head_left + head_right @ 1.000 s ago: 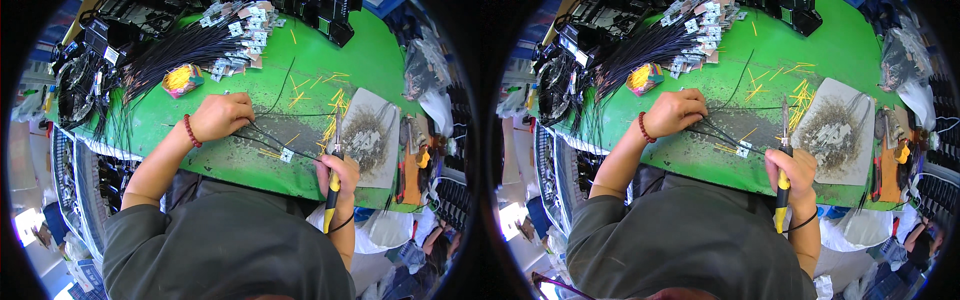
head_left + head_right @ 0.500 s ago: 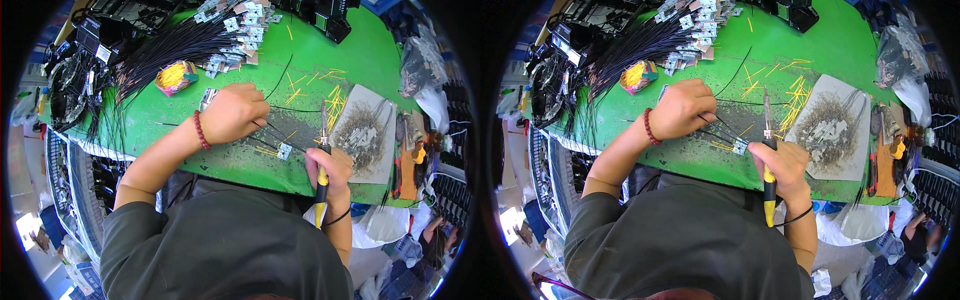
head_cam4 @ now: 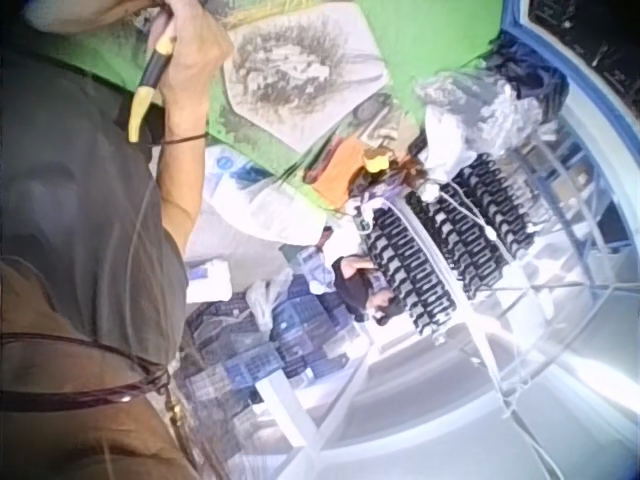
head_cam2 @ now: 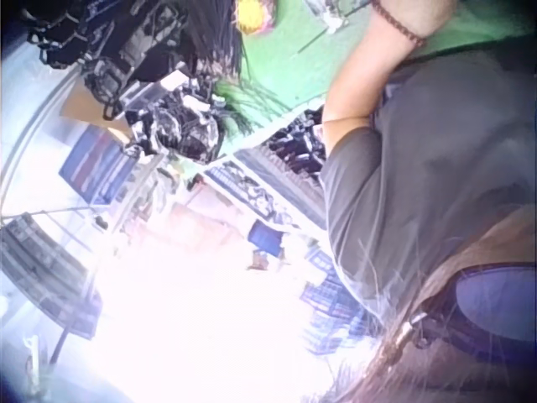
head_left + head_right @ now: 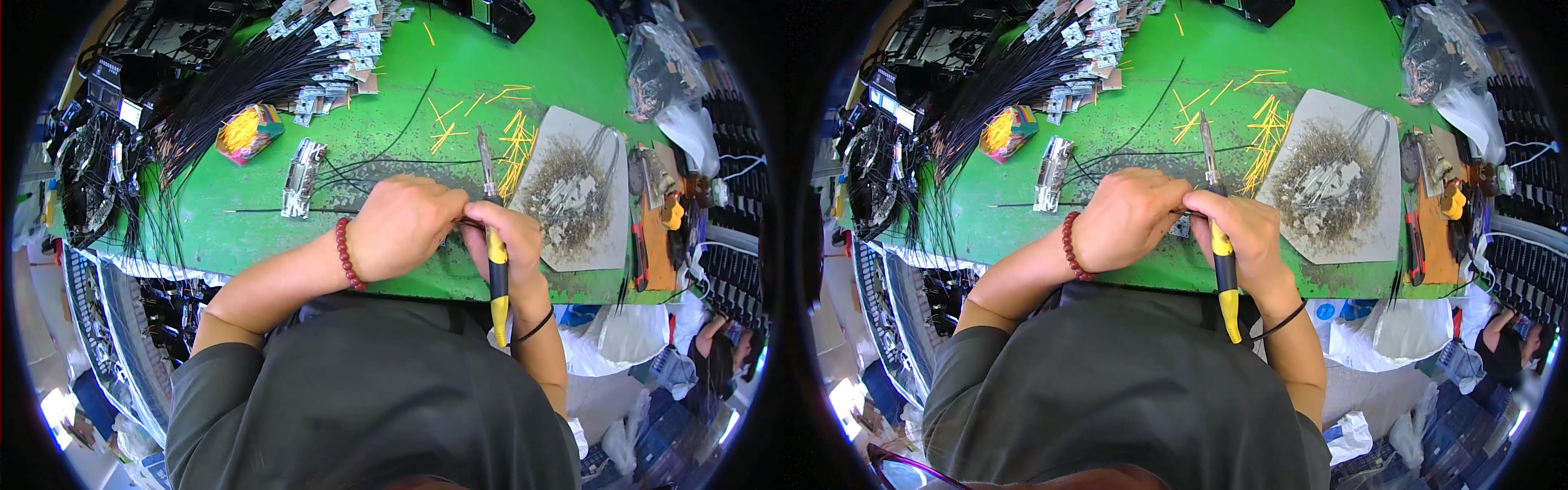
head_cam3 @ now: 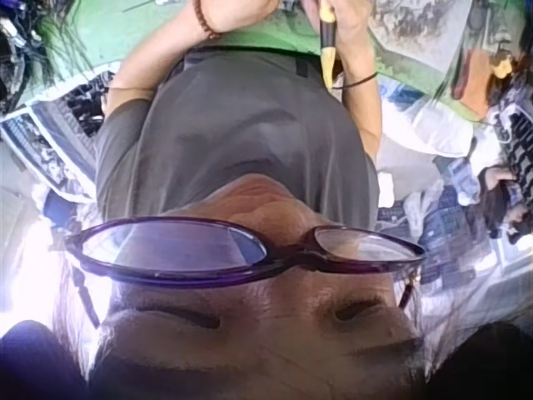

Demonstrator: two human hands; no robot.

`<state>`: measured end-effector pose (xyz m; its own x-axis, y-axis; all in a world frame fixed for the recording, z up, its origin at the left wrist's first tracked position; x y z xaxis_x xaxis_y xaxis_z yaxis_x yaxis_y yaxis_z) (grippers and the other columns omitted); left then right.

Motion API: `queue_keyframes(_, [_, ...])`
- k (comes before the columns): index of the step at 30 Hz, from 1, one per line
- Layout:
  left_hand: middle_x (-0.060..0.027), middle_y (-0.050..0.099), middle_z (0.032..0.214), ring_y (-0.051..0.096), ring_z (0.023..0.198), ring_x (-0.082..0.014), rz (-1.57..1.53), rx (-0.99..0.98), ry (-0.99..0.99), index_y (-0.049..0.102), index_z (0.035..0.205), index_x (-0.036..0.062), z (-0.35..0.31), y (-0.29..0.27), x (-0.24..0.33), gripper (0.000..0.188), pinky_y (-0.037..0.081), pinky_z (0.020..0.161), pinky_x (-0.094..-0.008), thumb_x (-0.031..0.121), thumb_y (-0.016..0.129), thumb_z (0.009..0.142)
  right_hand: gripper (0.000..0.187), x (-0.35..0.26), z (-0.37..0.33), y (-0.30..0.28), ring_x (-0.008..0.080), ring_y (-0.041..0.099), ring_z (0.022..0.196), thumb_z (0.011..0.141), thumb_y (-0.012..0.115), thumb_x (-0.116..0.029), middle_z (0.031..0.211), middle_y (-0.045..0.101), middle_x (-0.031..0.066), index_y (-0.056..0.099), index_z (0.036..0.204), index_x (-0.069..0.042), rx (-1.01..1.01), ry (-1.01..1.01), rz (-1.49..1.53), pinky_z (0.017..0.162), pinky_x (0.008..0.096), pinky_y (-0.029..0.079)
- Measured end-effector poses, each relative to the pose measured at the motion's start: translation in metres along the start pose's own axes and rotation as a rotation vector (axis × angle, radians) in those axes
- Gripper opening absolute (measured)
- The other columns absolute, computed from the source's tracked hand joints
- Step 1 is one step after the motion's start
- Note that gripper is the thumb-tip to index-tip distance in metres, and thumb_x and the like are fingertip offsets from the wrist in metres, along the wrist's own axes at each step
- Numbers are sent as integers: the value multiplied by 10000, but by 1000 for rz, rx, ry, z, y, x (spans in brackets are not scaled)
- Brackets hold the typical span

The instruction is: Soldering wires to electronic components and assembling them into plastic housings.

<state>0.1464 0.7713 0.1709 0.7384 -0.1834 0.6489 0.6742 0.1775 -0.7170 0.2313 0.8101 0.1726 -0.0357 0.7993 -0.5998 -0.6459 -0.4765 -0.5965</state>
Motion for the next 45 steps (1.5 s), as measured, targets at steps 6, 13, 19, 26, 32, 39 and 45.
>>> queue_keyframes(6, [-131, 584, 777, 582, 734, -335, -156, 15, -30, 561, 897, 34, -9, 8, -16, 202, 461, 645, -409, -61, 563, 720, 341, 29, -28, -20, 158, 673, 699, 722, 674, 81, 812, 660, 93, 594, 1029, -44, 230, 297, 329, 646, 257, 529])
queue_keyframes(13, [-103, 583, 827, 594, 743, -311, -177, -50, 35, 560, 903, 48, -8, 10, 2, 216, 472, 628, -401, -37, 611, 710, 387, 24, -23, -6, 97, 602, 607, 733, 661, 77, 686, 621, 43, 567, 1075, -79, 213, 311, 187, 583, 225, 480])
queue_keyframes(19, [-102, 569, 820, 602, 760, -324, -53, -248, 42, 567, 848, 70, -18, 30, 2, 77, 476, 620, -431, 128, 600, 809, 447, 23, -24, 15, 120, 615, 670, 688, 646, 124, 811, 632, 62, 588, 1090, -63, 103, 244, 259, 599, 237, 480])
queue_keyframes(26, [-101, 565, 803, 596, 740, -327, 14, -287, -82, 573, 819, 66, -26, 31, -18, 132, 471, 610, -442, 195, 587, 839, 374, 38, -51, -10, 103, 597, 685, 764, 587, 122, 975, 668, 107, 513, 1094, -37, 296, 327, 399, 622, 247, 503])
queue_keyframes(32, [-97, 569, 796, 597, 723, -321, 31, -267, -70, 577, 826, 64, -26, 31, -17, 125, 470, 596, -437, 188, 593, 834, 412, 23, -49, -2, 171, 636, 787, 796, 611, 95, 930, 642, 157, 432, 1144, -33, 169, 363, 416, 685, 266, 504])
queue_keyframes(39, [-110, 588, 777, 591, 704, -322, -151, -98, -149, 586, 846, 50, -24, 25, -8, 101, 473, 574, -378, 110, 643, 788, 393, 9, -46, -1, 164, 657, 731, 771, 656, 85, 818, 636, 99, 494, 1113, -18, 200, 305, 215, 696, 267, 517])
queue_keyframes(45, [-114, 563, 738, 567, 630, -261, -394, -70, -110, 584, 841, 19, -28, 30, -8, 72, 447, 562, -339, 36, 636, 794, 306, 31, -58, 17, 104, 578, 611, 848, 609, 12, 787, 635, 91, 489, 1127, -31, 149, 501, 739, 540, 221, 475])
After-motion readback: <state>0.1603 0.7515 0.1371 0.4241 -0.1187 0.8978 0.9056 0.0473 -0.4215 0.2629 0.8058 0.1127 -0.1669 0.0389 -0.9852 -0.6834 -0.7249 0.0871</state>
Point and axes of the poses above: each hand's wrist, its own z-axis towards the middle knuckle, its own y-axis out of the palm, x = y × z, the point moved 10 cm from there along z, towards the middle knuckle
